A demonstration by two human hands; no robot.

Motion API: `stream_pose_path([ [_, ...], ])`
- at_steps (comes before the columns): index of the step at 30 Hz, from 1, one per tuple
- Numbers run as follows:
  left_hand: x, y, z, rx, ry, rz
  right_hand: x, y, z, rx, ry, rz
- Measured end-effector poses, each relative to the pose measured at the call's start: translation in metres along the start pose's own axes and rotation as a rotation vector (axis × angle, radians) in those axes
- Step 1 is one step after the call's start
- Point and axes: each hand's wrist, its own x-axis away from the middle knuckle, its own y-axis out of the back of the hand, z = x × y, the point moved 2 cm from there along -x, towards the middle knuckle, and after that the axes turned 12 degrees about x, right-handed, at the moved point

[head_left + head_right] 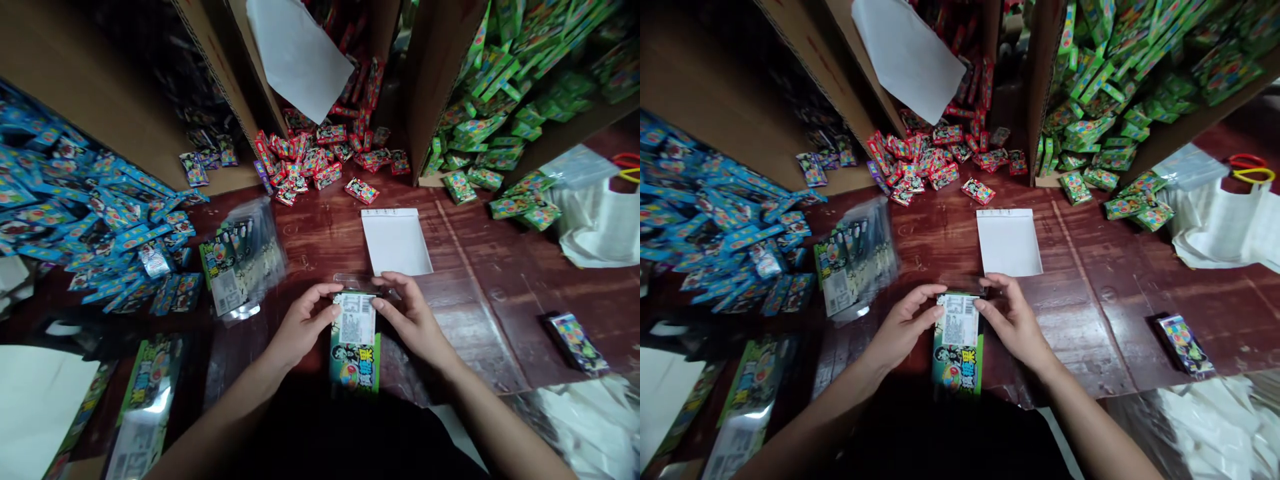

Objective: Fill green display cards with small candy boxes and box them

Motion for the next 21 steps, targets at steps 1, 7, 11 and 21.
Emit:
stream_pose_path([
  [1,-0.001,0.002,-0.002,0.016,0.001,-0.007,0.003,-0.003,-0.001,-0.056,-0.035,-0.049],
  [7,-0.007,0.005,-0.009,-0.031,-0.098,-0.042,0.004,-0.008,0.005,-0.028,-0.082,0.001],
  [11,-0.01,0.002,-0.015,-0.025,-0.094,-0.066,-0.002,-0.001,0.012,-0.029,0.001,0.014],
  [21,-0.016,0.0,-0.042,-0.262,-0.04,0.054,-0.017,0.008,0.034,0.018,-0.118,0.115],
])
